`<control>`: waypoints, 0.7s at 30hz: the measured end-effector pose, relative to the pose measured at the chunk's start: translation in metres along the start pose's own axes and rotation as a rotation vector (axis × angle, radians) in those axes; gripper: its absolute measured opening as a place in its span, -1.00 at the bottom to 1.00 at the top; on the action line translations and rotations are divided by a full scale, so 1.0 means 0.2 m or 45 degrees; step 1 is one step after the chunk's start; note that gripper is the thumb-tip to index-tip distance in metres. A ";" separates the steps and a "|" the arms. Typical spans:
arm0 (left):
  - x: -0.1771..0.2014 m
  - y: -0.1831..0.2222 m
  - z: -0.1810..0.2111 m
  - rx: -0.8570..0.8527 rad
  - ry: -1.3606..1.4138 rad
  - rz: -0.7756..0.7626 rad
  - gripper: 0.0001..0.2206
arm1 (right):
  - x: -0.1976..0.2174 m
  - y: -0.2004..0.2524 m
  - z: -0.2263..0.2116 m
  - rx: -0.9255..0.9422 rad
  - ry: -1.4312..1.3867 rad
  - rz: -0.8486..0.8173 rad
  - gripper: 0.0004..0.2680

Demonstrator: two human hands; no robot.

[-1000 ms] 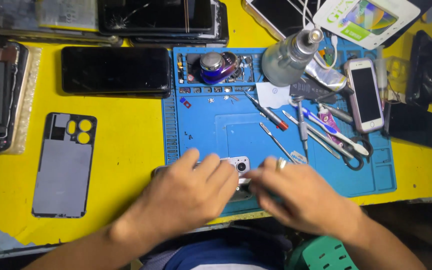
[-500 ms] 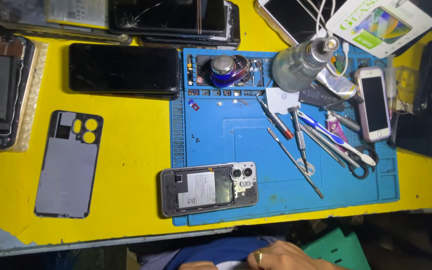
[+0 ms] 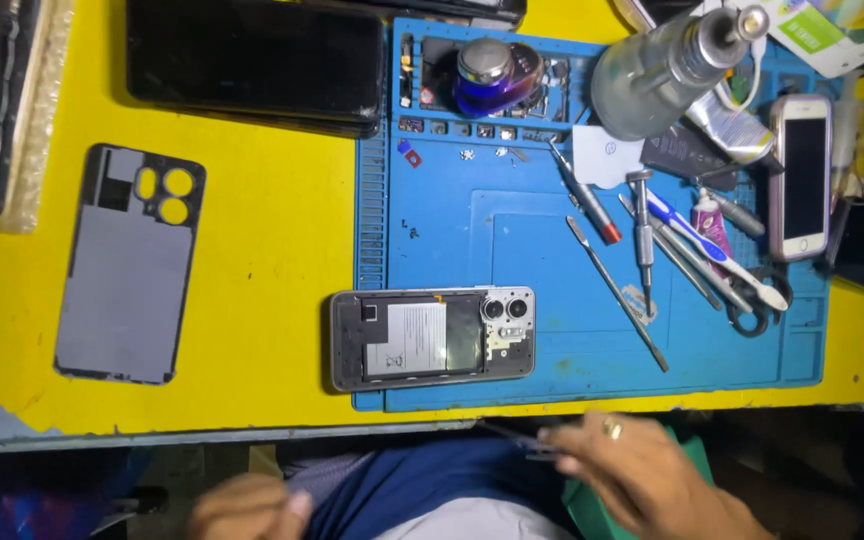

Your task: Disassembling a smartphone by unscrewing internal components and removing parts using precision tools.

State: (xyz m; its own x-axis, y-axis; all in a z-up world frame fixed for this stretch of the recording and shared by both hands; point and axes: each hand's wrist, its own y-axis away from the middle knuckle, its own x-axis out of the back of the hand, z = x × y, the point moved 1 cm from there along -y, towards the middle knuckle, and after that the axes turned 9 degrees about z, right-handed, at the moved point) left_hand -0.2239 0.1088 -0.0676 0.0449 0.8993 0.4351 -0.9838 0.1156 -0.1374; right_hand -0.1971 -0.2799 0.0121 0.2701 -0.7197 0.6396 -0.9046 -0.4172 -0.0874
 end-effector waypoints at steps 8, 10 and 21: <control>0.30 0.21 -0.43 0.658 -1.394 -1.924 -0.70 | 0.12 -0.22 0.03 0.146 0.378 0.205 -0.71; 0.16 0.12 -0.34 0.204 -0.477 -1.956 -0.70 | 0.16 -0.28 0.02 0.230 0.533 0.216 -0.79; -0.24 -1.01 0.59 -0.932 -0.344 -0.677 -0.74 | 0.19 -0.39 0.04 0.351 0.745 0.203 -0.83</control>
State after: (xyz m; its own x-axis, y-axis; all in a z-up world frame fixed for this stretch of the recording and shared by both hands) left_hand -0.0474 -0.0073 0.0437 0.3240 0.5347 0.7805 -0.4880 0.8012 -0.3463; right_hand -0.1131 -0.2793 0.0372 -0.1536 -0.3970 0.9049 -0.7802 -0.5133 -0.3576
